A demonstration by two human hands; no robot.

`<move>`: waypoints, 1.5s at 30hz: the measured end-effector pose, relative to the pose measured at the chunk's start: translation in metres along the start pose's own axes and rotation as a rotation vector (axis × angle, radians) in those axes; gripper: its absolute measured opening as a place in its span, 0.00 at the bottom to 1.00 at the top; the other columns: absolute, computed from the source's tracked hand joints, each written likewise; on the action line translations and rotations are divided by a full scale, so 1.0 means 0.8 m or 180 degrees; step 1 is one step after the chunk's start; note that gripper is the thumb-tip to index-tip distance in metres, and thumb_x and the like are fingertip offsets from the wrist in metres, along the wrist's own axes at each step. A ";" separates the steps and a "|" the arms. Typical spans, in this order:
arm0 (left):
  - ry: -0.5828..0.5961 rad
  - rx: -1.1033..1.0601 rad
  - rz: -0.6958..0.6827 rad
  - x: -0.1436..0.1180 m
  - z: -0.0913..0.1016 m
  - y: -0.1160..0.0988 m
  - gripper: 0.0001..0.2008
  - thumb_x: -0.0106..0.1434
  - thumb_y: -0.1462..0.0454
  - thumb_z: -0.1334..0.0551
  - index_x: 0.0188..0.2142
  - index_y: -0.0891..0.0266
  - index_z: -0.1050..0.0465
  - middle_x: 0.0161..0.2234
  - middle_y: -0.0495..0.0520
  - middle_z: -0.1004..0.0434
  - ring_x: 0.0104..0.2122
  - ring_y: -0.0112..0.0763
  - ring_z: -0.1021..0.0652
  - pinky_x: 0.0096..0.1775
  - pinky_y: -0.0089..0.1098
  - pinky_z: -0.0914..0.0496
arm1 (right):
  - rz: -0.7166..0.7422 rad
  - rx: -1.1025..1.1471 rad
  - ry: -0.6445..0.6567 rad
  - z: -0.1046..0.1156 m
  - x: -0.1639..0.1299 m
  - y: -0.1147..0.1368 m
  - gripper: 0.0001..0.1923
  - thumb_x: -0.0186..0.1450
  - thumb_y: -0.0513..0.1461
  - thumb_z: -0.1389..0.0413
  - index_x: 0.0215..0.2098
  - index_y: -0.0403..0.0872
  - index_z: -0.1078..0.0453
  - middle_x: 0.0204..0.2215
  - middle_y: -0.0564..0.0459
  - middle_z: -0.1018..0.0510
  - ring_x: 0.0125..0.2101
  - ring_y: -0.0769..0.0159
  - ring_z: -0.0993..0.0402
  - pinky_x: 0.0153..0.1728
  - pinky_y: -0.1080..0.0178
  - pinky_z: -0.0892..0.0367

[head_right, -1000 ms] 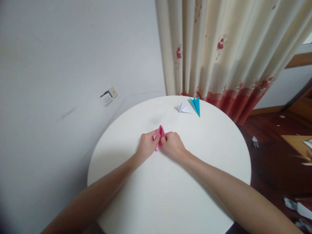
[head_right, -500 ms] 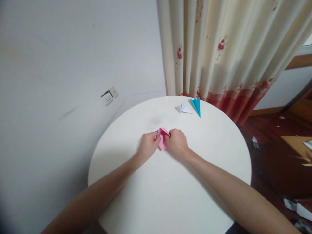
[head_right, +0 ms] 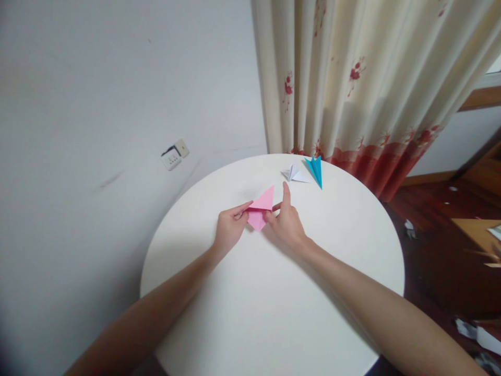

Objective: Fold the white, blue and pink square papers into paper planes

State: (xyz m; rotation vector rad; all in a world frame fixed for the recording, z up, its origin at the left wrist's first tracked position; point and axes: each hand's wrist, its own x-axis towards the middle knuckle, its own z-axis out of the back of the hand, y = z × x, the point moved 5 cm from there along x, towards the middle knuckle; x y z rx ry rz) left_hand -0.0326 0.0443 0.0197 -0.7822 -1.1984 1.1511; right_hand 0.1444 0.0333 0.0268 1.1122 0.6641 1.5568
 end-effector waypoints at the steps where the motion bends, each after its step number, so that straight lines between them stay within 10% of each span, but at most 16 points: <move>1: 0.0032 -0.0052 -0.0014 0.000 -0.001 0.001 0.19 0.60 0.68 0.41 0.50 0.66 0.23 0.48 0.58 0.20 0.43 0.35 0.19 0.45 0.31 0.27 | 0.0067 -0.0002 -0.0075 0.002 -0.001 0.003 0.48 0.63 0.43 0.45 0.71 0.47 0.69 0.40 0.45 0.20 0.23 0.63 0.25 0.27 0.62 0.32; 7: 0.0265 -0.0284 -0.0037 0.001 -0.006 0.005 0.16 0.64 0.61 0.40 0.46 0.66 0.20 0.37 0.55 0.17 0.35 0.35 0.19 0.36 0.31 0.26 | 0.0723 -0.0261 -0.0119 0.003 -0.005 0.022 0.23 0.67 0.38 0.51 0.61 0.49 0.38 0.46 0.45 0.21 0.27 0.66 0.25 0.34 0.62 0.31; 12: 0.0211 -0.0650 -0.0326 0.000 -0.001 -0.010 0.15 0.60 0.66 0.38 0.45 0.61 0.19 0.50 0.58 0.22 0.51 0.39 0.23 0.50 0.35 0.28 | 0.1040 -0.0051 -0.0153 0.001 0.003 0.012 0.17 0.65 0.33 0.52 0.47 0.46 0.25 0.41 0.46 0.20 0.38 0.62 0.24 0.40 0.60 0.31; 22: 0.0133 -0.1213 -0.0175 -0.001 -0.002 -0.013 0.12 0.57 0.59 0.32 0.39 0.64 0.20 0.58 0.62 0.31 0.55 0.43 0.27 0.52 0.38 0.29 | 0.1317 0.0472 -0.0249 0.011 0.003 0.018 0.22 0.62 0.29 0.53 0.46 0.49 0.23 0.47 0.46 0.24 0.46 0.61 0.26 0.38 0.60 0.30; 27: 0.0125 -0.1209 0.0130 -0.001 -0.004 -0.008 0.26 0.53 0.60 0.28 0.51 0.63 0.27 0.52 0.63 0.25 0.43 0.38 0.20 0.46 0.37 0.27 | 0.1236 0.0750 -0.0151 0.010 0.002 0.022 0.16 0.64 0.33 0.51 0.41 0.49 0.22 0.48 0.46 0.24 0.49 0.60 0.28 0.47 0.57 0.31; 34: 0.0308 -0.1150 0.0010 -0.003 -0.008 -0.014 0.32 0.51 0.60 0.26 0.55 0.63 0.30 0.54 0.64 0.27 0.45 0.39 0.21 0.43 0.33 0.26 | 0.0212 0.1361 -0.0072 -0.006 0.010 -0.003 0.23 0.58 0.45 0.38 0.49 0.43 0.27 0.31 0.49 0.20 0.29 0.64 0.26 0.30 0.63 0.31; 45: 0.0550 -0.0940 0.0389 -0.006 -0.013 0.002 0.48 0.50 0.58 0.26 0.66 0.64 0.45 0.29 0.51 0.21 0.26 0.29 0.24 0.31 0.27 0.31 | 0.0014 0.1422 0.0123 -0.015 0.010 -0.009 0.13 0.57 0.46 0.37 0.30 0.43 0.26 0.24 0.52 0.23 0.24 0.68 0.30 0.26 0.66 0.37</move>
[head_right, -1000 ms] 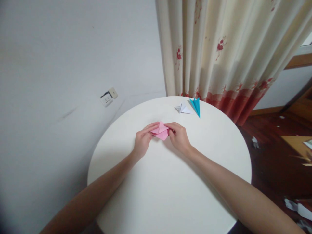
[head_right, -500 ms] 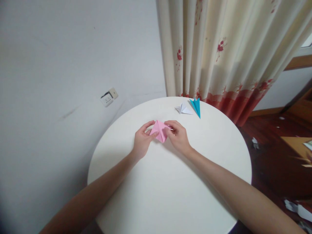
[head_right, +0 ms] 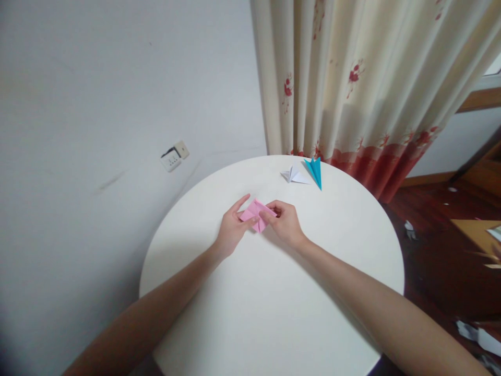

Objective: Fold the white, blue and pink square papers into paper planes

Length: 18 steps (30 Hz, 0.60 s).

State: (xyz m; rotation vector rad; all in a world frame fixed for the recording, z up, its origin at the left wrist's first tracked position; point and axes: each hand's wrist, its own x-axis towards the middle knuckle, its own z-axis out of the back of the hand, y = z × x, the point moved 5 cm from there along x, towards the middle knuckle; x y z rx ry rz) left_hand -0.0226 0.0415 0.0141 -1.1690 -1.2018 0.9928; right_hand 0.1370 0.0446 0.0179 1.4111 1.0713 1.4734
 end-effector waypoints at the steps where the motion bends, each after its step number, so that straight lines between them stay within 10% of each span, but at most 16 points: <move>1: -0.0025 0.0025 -0.0002 0.001 0.001 0.001 0.45 0.50 0.58 0.26 0.64 0.65 0.40 0.29 0.51 0.21 0.27 0.29 0.24 0.31 0.28 0.31 | -0.0009 -0.0036 0.0017 0.000 0.000 -0.002 0.14 0.57 0.46 0.38 0.29 0.43 0.26 0.24 0.52 0.23 0.24 0.68 0.31 0.26 0.66 0.37; 8: 0.0035 0.0369 0.0059 0.001 0.001 0.007 0.19 0.55 0.52 0.31 0.32 0.68 0.20 0.25 0.51 0.25 0.26 0.27 0.28 0.28 0.27 0.36 | -0.0188 -0.0145 0.0273 -0.005 0.000 -0.010 0.20 0.60 0.52 0.41 0.24 0.43 0.28 0.18 0.55 0.28 0.21 0.70 0.35 0.23 0.67 0.40; 18: 0.0339 0.0344 0.0359 0.000 -0.001 0.008 0.18 0.52 0.53 0.28 0.30 0.68 0.21 0.26 0.52 0.24 0.26 0.28 0.27 0.29 0.28 0.36 | -0.0015 -0.0561 0.0569 -0.008 -0.003 -0.010 0.19 0.63 0.48 0.46 0.23 0.43 0.29 0.18 0.58 0.33 0.21 0.72 0.41 0.22 0.68 0.47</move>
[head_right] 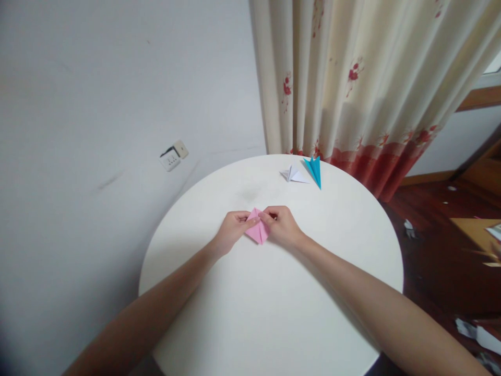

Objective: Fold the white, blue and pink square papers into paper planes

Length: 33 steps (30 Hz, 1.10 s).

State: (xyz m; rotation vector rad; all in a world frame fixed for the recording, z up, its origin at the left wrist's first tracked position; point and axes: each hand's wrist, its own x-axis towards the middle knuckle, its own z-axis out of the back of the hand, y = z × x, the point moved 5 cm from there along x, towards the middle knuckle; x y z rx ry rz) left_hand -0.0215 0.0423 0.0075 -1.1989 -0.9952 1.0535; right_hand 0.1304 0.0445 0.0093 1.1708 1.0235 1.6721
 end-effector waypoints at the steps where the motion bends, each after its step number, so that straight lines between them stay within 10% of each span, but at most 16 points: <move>1: -0.0046 -0.0015 0.0030 0.000 0.000 0.000 0.18 0.52 0.53 0.29 0.29 0.68 0.21 0.25 0.53 0.24 0.26 0.28 0.27 0.29 0.28 0.36 | 0.0005 -0.0056 -0.0019 0.000 0.000 0.000 0.18 0.64 0.47 0.46 0.23 0.43 0.29 0.18 0.58 0.33 0.21 0.71 0.41 0.23 0.67 0.47; 33: -0.0473 -0.0187 -0.0344 -0.001 0.010 -0.009 0.21 0.56 0.51 0.32 0.20 0.66 0.29 0.20 0.48 0.34 0.23 0.24 0.36 0.27 0.27 0.43 | -0.0237 0.0804 -0.0437 0.001 0.002 0.008 0.19 0.57 0.51 0.40 0.19 0.44 0.29 0.18 0.55 0.30 0.21 0.69 0.39 0.23 0.65 0.44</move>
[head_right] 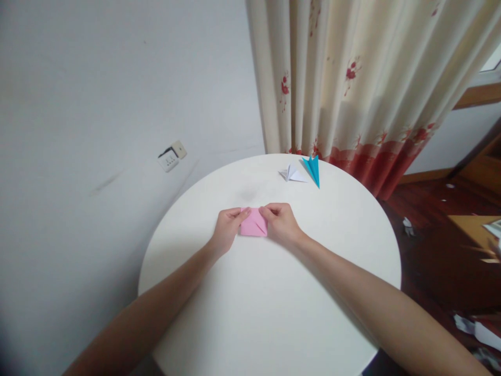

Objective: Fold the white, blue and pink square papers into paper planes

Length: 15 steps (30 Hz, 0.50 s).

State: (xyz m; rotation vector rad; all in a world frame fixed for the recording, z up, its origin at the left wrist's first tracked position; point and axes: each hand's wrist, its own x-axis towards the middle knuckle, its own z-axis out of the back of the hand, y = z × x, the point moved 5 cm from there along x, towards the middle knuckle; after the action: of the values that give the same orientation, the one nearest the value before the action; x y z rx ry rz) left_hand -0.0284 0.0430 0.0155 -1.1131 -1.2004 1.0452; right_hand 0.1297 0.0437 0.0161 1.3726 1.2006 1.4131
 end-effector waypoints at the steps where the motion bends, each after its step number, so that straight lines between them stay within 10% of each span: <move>1: -0.0040 -0.0003 -0.0014 0.000 0.000 -0.001 0.21 0.56 0.51 0.32 0.20 0.66 0.29 0.20 0.48 0.35 0.23 0.24 0.36 0.26 0.27 0.44 | 0.0044 -0.0030 -0.0003 0.001 0.001 0.000 0.20 0.58 0.51 0.41 0.19 0.44 0.29 0.17 0.55 0.30 0.21 0.69 0.39 0.23 0.65 0.44; 9: -0.0572 -0.0492 -0.0145 0.006 0.020 -0.002 0.20 0.54 0.52 0.30 0.20 0.65 0.29 0.20 0.47 0.36 0.23 0.23 0.36 0.26 0.26 0.43 | -0.0148 -0.0027 -0.0435 0.034 0.014 -0.007 0.23 0.60 0.56 0.44 0.24 0.44 0.28 0.22 0.49 0.23 0.23 0.65 0.30 0.26 0.63 0.37; 15: -0.0502 -0.0547 -0.0015 0.008 0.013 0.009 0.18 0.54 0.51 0.30 0.24 0.65 0.25 0.23 0.49 0.30 0.24 0.25 0.33 0.28 0.26 0.38 | -0.0490 0.0200 0.0234 -0.003 0.001 -0.017 0.24 0.55 0.57 0.39 0.32 0.44 0.26 0.26 0.51 0.23 0.26 0.67 0.31 0.27 0.65 0.38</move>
State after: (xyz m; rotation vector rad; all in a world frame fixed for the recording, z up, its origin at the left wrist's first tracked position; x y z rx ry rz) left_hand -0.0387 0.0510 0.0093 -1.1759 -1.4398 1.0570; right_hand 0.1266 0.0471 0.0035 1.2509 1.3787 1.3370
